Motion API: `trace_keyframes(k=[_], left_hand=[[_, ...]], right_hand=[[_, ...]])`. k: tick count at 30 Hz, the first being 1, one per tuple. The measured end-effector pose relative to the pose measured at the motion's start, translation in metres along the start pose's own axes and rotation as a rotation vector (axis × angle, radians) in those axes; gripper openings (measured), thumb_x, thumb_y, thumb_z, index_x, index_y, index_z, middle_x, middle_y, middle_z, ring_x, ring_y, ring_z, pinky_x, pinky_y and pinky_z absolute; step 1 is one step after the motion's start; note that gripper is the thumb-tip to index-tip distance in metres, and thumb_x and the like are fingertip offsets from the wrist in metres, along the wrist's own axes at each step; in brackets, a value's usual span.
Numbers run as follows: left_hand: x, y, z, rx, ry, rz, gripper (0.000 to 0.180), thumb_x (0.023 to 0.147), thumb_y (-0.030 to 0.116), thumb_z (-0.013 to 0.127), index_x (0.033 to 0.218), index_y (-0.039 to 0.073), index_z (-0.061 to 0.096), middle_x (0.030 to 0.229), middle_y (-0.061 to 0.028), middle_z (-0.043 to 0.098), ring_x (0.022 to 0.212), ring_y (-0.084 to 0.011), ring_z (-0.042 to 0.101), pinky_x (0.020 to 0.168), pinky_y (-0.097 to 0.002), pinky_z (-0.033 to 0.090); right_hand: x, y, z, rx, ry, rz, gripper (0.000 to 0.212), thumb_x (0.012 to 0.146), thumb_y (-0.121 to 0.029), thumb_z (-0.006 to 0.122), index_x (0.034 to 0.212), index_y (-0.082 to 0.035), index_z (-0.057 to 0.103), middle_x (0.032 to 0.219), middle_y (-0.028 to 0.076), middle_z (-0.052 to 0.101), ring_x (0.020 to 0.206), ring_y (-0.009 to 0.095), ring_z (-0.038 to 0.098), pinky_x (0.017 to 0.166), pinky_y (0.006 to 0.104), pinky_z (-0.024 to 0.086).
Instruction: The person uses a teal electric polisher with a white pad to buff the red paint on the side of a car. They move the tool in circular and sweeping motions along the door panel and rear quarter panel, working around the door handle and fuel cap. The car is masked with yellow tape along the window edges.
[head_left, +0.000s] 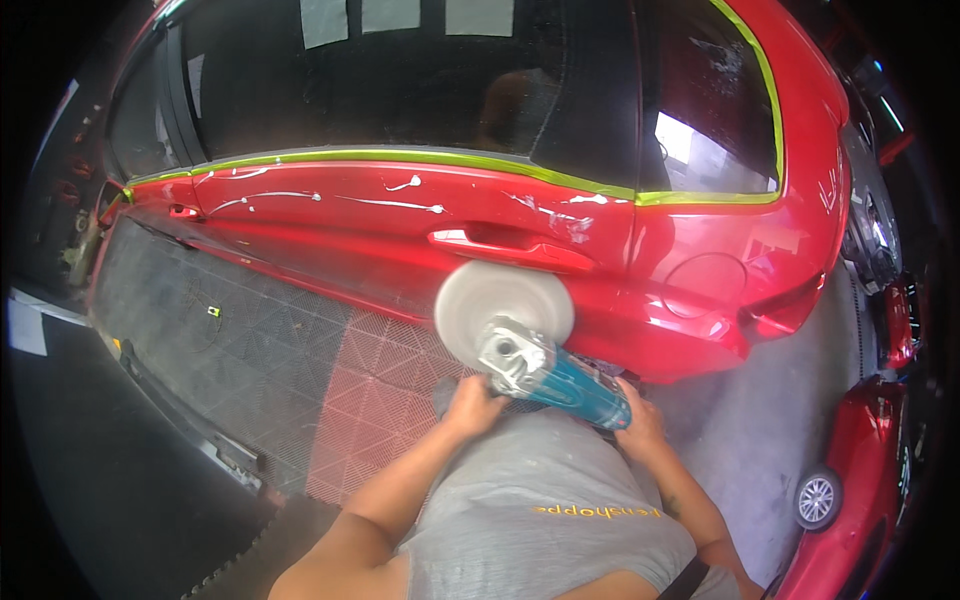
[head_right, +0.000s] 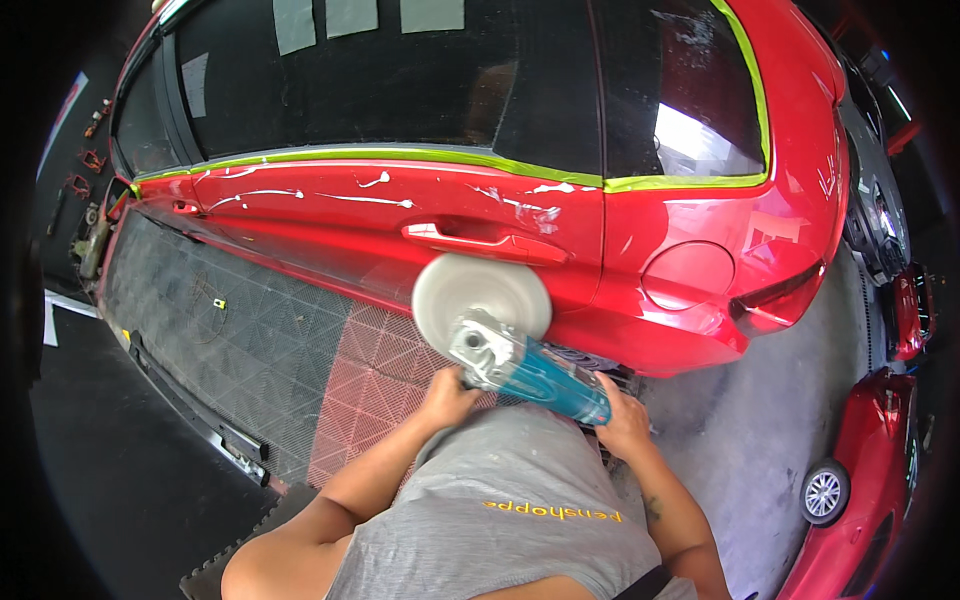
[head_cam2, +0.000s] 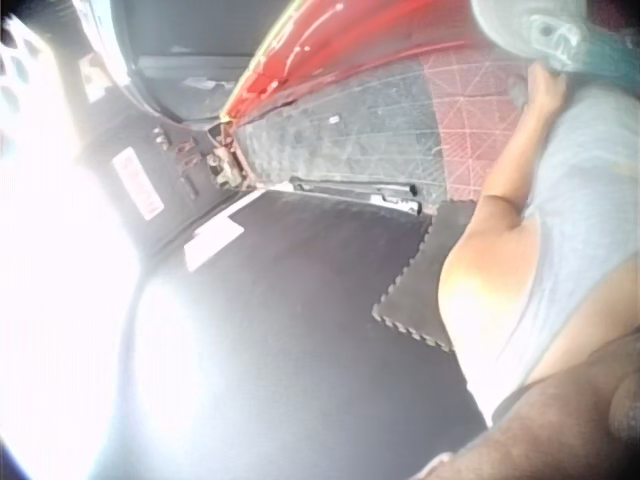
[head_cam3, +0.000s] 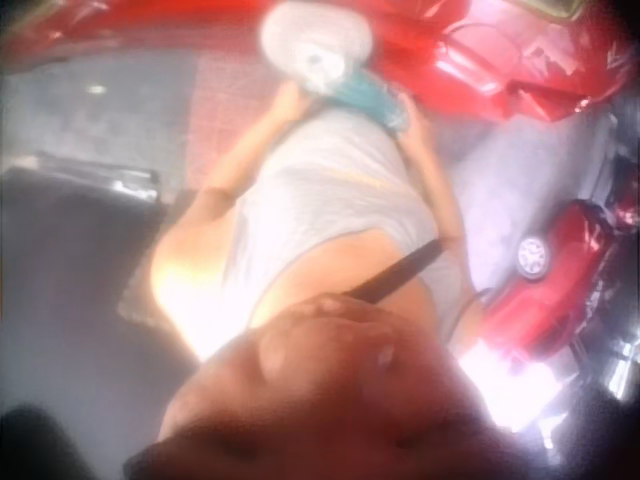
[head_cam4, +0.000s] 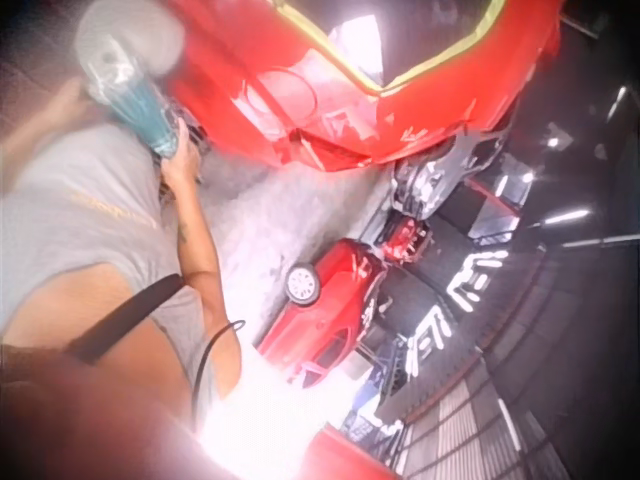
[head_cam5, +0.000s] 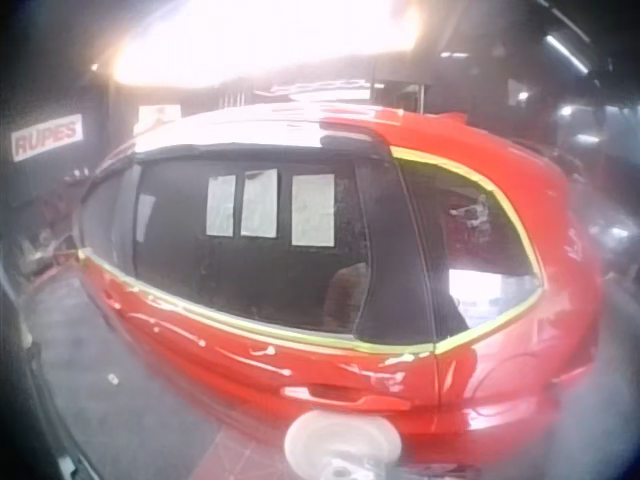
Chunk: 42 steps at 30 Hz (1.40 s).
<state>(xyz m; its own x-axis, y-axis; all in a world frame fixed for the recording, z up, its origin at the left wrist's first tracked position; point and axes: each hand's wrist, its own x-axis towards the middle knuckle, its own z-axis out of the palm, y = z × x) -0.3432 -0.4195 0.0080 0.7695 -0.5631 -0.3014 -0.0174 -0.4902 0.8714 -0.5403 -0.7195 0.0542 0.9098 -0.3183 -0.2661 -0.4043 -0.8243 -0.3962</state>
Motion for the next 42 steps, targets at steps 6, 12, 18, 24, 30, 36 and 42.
trace_keyframes(k=[6,12,18,24,30,36,42], left_hand=[[0.001,0.049,0.066,0.072,-0.123,0.129,0.035,0.088,0.023,0.080,0.106,-0.006,0.074,0.094,-0.0315,0.074,0.095,-0.0463,0.075,0.086,-0.0518,0.059],[0.004,0.061,0.090,0.164,-0.120,0.106,0.033,0.086,0.021,0.080,0.102,-0.007,0.074,0.094,-0.0326,0.074,0.097,-0.0475,0.075,0.088,-0.0536,0.058],[-0.010,0.025,0.047,0.171,0.039,-0.019,0.031,0.084,0.016,0.076,0.106,-0.005,0.076,0.097,-0.0332,0.074,0.101,-0.0479,0.074,0.090,-0.0542,0.058],[-0.008,-0.034,-0.043,0.087,0.118,-0.032,0.030,0.087,0.019,0.077,0.107,-0.003,0.077,0.098,-0.0328,0.074,0.100,-0.0484,0.074,0.088,-0.0524,0.058],[0.005,-0.122,-0.163,0.029,0.198,-0.068,0.029,0.083,0.017,0.081,0.105,-0.003,0.077,0.096,-0.0311,0.075,0.099,-0.0455,0.077,0.088,-0.0507,0.059],[-0.005,-0.153,-0.308,-0.049,0.185,-0.053,0.022,0.086,0.009,0.076,0.104,-0.002,0.078,0.092,-0.0260,0.078,0.089,-0.0388,0.079,0.082,-0.0448,0.059],[0.004,-0.128,-0.330,0.073,0.190,0.227,0.022,0.083,0.006,0.073,0.104,0.000,0.076,0.090,-0.0251,0.076,0.086,-0.0412,0.077,0.079,-0.0478,0.059]], right_hand=[[-0.046,0.077,-0.008,0.116,0.130,0.012,0.088,0.079,-0.005,0.073,0.162,-0.017,0.046,0.127,0.025,0.074,0.118,0.048,0.069,0.101,0.0552,0.054],[-0.061,0.102,0.007,0.231,0.217,-0.071,0.082,0.082,-0.004,0.072,0.160,-0.011,0.047,0.126,0.028,0.074,0.115,0.051,0.070,0.098,0.0572,0.056],[-0.028,0.048,0.026,0.203,0.125,-0.066,0.089,0.079,-0.006,0.075,0.162,-0.018,0.046,0.122,0.028,0.075,0.109,0.050,0.072,0.093,0.0587,0.056],[0.027,-0.044,0.049,0.085,0.026,-0.081,0.087,0.081,-0.011,0.077,0.162,-0.020,0.048,0.121,0.025,0.076,0.110,0.046,0.074,0.095,0.0548,0.057],[0.092,-0.166,0.103,0.050,0.051,-0.178,0.096,0.073,-0.008,0.077,0.164,-0.020,0.046,0.121,0.020,0.076,0.113,0.043,0.073,0.099,0.0525,0.056],[0.138,-0.294,0.130,0.060,0.131,-0.284,0.090,0.072,-0.010,0.081,0.158,-0.014,0.054,0.109,0.019,0.076,0.100,0.042,0.073,0.090,0.0514,0.057],[0.120,-0.298,0.151,0.077,0.408,-0.275,0.087,0.072,-0.011,0.083,0.155,-0.008,0.056,0.113,0.019,0.077,0.100,0.042,0.073,0.090,0.0498,0.058]])
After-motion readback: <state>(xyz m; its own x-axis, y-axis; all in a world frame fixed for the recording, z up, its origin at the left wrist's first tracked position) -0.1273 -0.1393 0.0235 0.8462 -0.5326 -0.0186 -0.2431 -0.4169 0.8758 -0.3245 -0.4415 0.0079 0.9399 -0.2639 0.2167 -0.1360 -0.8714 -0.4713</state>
